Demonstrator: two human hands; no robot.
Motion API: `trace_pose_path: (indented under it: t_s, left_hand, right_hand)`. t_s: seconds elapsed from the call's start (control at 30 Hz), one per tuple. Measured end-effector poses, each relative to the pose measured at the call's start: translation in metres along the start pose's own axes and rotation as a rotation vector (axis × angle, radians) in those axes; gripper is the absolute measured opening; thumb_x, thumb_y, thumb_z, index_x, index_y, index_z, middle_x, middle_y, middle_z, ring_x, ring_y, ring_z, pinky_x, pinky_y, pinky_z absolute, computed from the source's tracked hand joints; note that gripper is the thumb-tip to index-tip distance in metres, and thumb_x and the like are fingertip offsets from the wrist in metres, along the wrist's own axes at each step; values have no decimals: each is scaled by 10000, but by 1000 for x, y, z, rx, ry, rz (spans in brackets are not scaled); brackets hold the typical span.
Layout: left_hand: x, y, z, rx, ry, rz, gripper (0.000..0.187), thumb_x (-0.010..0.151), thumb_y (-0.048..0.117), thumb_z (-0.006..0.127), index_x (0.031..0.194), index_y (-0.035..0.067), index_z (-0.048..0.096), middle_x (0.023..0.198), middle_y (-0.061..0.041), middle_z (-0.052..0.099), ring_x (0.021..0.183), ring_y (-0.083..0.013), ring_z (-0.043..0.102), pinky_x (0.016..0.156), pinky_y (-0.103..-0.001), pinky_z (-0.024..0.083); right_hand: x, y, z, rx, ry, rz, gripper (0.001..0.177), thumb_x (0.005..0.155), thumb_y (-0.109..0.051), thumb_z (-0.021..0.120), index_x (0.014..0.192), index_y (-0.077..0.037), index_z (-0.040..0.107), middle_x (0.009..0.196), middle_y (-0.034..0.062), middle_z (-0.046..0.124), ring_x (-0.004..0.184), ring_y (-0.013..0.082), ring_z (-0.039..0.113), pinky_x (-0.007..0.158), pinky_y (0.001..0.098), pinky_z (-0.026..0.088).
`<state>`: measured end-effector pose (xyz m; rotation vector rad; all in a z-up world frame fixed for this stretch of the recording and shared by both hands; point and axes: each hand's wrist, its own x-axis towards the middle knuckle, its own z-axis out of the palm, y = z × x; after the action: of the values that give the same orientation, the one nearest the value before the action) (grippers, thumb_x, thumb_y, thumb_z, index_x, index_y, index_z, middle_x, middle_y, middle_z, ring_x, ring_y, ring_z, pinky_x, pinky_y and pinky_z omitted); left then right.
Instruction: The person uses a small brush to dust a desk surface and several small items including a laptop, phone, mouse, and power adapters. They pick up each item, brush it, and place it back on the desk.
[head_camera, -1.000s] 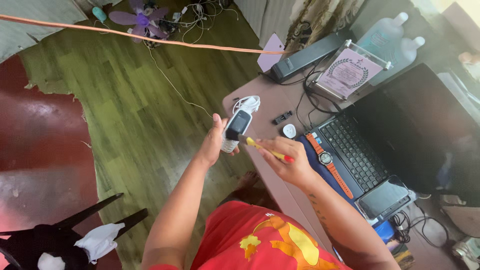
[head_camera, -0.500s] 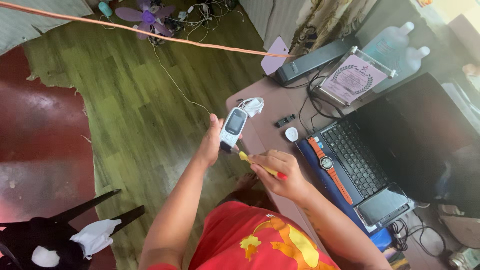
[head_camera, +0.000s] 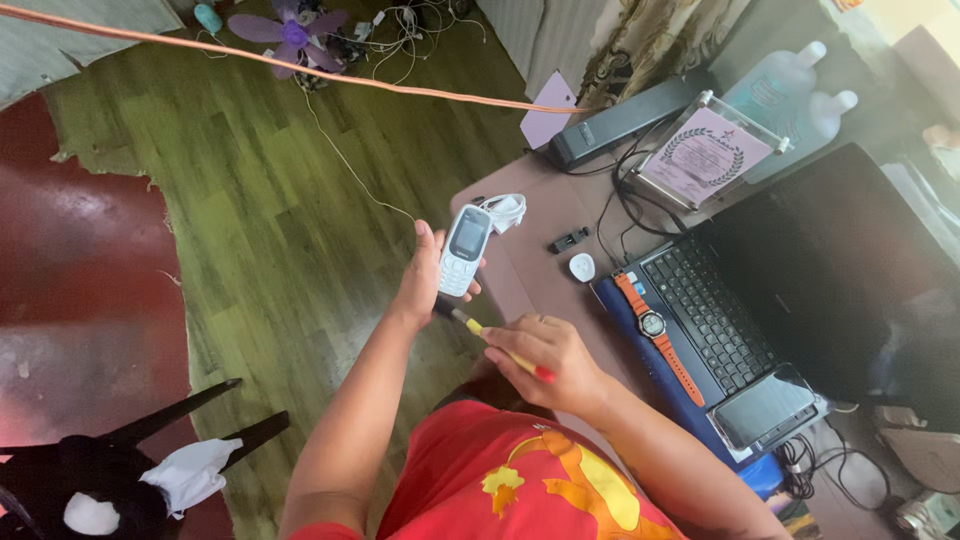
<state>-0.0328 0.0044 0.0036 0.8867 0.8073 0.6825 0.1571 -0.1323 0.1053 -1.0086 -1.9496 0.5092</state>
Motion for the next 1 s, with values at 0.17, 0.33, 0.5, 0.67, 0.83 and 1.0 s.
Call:
trace_pose_path:
  t_s: [0.17, 0.33, 0.5, 0.67, 0.83, 1.0]
  left_hand:
    - [-3, 4, 3, -34, -10, -22, 956, 922, 835, 154, 1321, 57, 541, 1012, -119, 709, 697, -178, 699, 584, -313, 567]
    - [-4, 2, 4, 21, -14, -38, 970, 889, 826, 148, 1358, 73, 541, 1060, -114, 735, 731, -193, 730, 624, -324, 605]
    - [3, -1, 5, -31, -25, -11, 956, 921, 813, 155, 1364, 64, 551, 1048, -143, 724, 703, -202, 718, 633, -328, 598]
    - [-6, -3, 4, 58, -57, 2, 892, 941, 780, 182, 1324, 78, 579, 975, -92, 726, 678, -173, 735, 573, -303, 595]
    - [-4, -4, 6, -154, 151, -73, 483, 985, 532, 555, 1152, 81, 597, 805, -99, 702, 578, -223, 684, 482, -340, 512]
    - [-1, -13, 4, -596, 126, -273, 461, 1051, 522, 554, 1122, 76, 644, 724, -26, 613, 512, -137, 582, 427, -270, 398]
  right_hand:
    - [0, 19, -11, -89, 150, 239, 238, 798, -6, 803, 1019, -28, 716, 845, 104, 681, 686, 273, 665, 616, 360, 520]
    - [1, 17, -15, -289, 249, 93, 263, 829, 19, 783, 1078, -13, 706, 891, 113, 696, 697, 279, 652, 625, 371, 517]
    - [-3, 2, -12, -10, 60, 6, 261, 859, -39, 782, 1109, -30, 706, 901, 93, 702, 740, 253, 674, 657, 360, 531]
    - [-5, 27, -21, 102, 245, 304, 164, 971, -26, 716, 1132, -3, 734, 957, 123, 729, 805, 234, 704, 726, 314, 539]
    - [-8, 31, -29, -132, 395, 368, 199, 940, -22, 730, 1136, 13, 730, 904, 114, 731, 736, 205, 696, 685, 298, 536]
    - [-2, 20, -18, 6, 360, 189, 201, 952, -1, 724, 1149, 11, 687, 1038, 155, 737, 838, 237, 725, 741, 307, 559]
